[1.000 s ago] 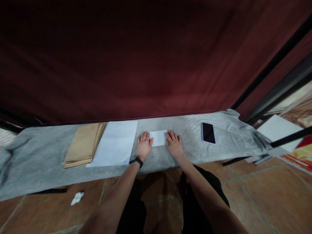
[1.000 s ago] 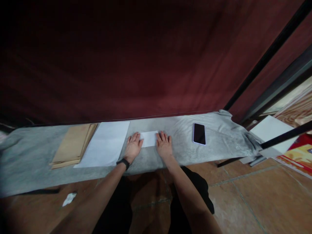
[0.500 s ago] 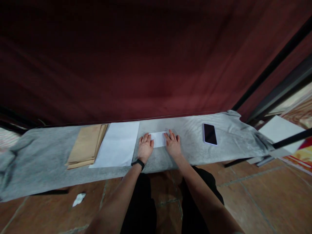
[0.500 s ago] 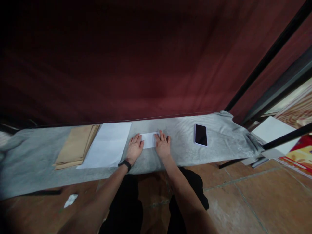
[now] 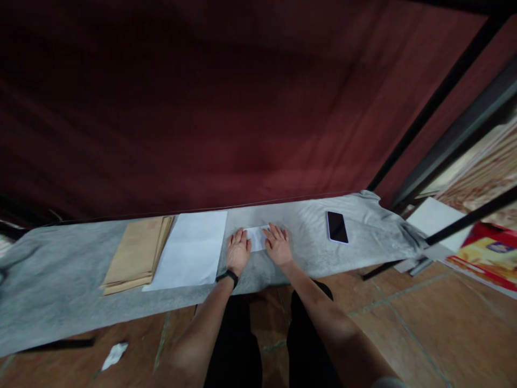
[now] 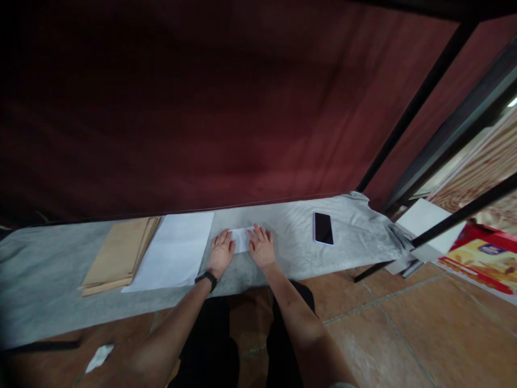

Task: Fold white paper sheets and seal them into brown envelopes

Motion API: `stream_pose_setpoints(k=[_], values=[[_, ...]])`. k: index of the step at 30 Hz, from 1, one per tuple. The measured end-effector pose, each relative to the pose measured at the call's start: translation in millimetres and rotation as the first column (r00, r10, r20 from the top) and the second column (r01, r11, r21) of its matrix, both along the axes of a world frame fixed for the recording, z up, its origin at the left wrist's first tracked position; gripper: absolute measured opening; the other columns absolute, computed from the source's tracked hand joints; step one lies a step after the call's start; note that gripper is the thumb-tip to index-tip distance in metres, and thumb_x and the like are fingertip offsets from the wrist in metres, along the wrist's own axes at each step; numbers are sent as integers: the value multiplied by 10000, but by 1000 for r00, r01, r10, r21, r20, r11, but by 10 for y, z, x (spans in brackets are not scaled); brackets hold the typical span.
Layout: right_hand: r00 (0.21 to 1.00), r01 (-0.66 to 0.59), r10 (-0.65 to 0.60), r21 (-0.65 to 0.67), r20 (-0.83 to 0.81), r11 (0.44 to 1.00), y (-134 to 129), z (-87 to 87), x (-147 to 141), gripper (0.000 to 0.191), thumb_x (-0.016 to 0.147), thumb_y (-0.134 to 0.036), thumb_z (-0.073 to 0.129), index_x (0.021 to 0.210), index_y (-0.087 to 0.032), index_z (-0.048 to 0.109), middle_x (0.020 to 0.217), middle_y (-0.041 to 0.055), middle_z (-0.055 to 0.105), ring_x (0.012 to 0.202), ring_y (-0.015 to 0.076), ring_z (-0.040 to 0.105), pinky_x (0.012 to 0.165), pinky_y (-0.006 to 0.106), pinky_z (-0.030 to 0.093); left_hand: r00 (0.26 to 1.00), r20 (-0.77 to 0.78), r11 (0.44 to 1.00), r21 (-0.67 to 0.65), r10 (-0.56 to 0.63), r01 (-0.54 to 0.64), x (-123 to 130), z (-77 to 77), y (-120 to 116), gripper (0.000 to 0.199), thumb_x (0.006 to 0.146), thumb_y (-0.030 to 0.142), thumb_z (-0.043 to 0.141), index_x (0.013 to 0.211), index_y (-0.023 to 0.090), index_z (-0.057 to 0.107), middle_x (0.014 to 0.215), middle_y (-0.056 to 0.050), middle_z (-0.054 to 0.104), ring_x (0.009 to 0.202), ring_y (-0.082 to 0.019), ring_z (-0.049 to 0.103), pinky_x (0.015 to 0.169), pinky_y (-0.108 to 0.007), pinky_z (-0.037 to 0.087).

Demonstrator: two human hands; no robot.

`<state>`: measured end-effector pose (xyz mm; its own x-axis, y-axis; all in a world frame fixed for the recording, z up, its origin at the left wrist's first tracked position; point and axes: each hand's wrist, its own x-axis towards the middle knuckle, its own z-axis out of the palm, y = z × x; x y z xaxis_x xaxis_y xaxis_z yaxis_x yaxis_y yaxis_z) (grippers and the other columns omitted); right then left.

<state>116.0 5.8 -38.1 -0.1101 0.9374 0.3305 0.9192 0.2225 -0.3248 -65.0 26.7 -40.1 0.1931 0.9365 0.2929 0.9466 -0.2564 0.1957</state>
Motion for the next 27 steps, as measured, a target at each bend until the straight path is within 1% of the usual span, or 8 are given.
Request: stream_pose_setpoints(k=[3,5,9,12,14,18,23,27], values=[[978,-207,208,-18,37,978,-69,33,-19,428,1024,-301,415,1431,-254,540,1567,35,443,1440,208,393,1230,448,191,1000,0,1000,-4,-15,15,-9,23,-30,463,1001,244,335,1408,119,516,1517,-150,492,1408,-252,448,1192,-447,314],[961,-267,270,-55,56,962,-129,33,-19,440,1046,-341,378,1444,-226,526,1546,43,471,1430,195,411,1229,419,211,1000,-6,1000,0,-30,30,-11,38,-82,474,998,206,311,1420,110,506,1539,-156,464,1430,-248,423,1195,-442,312],[976,-193,201,-96,82,976,-255,3,14,480,1067,-390,325,1483,-203,474,1553,68,452,1433,212,416,1219,450,234,994,-34,995,-22,-101,100,16,40,-269,498,994,182,295,1448,105,484,1560,-152,435,1469,-246,366,1202,-446,306],[984,-129,139,-88,112,988,-323,-2,42,477,1067,-377,331,1486,-192,466,1557,84,440,1440,217,409,1205,452,259,977,-67,978,-62,-204,200,55,19,-440,499,1018,279,301,1464,134,474,1553,-127,452,1476,-241,354,1207,-460,298],[983,-117,127,-79,135,990,-350,9,51,465,1065,-347,343,1482,-185,469,1554,86,445,1442,215,406,1198,443,272,967,-83,969,-75,-241,235,73,11,-539,514,1026,345,302,1470,145,467,1552,-122,453,1472,-240,363,1210,-470,290],[978,-113,123,-67,169,991,-373,39,49,455,1058,-319,362,1479,-180,470,1542,90,463,1441,210,406,1190,438,286,963,-97,967,-69,-253,247,72,41,-665,519,1030,385,296,1467,170,474,1551,-114,457,1461,-230,383,1217,-478,269],[977,-109,119,-65,175,992,-373,47,34,462,1059,-339,352,1476,-186,476,1541,92,462,1434,211,418,1187,435,284,964,-107,968,-74,-245,238,76,91,-722,514,1030,396,286,1453,191,495,1567,-95,438,1467,-223,372,1221,-459,258],[979,-79,90,-65,185,995,-370,7,37,487,1055,-345,361,1496,-156,443,1545,123,447,1450,224,395,1187,454,275,972,-117,978,-64,-204,198,90,79,-732,593,1028,444,262,1499,120,419,1573,-135,416,1487,-224,335,1228,-436,247]])
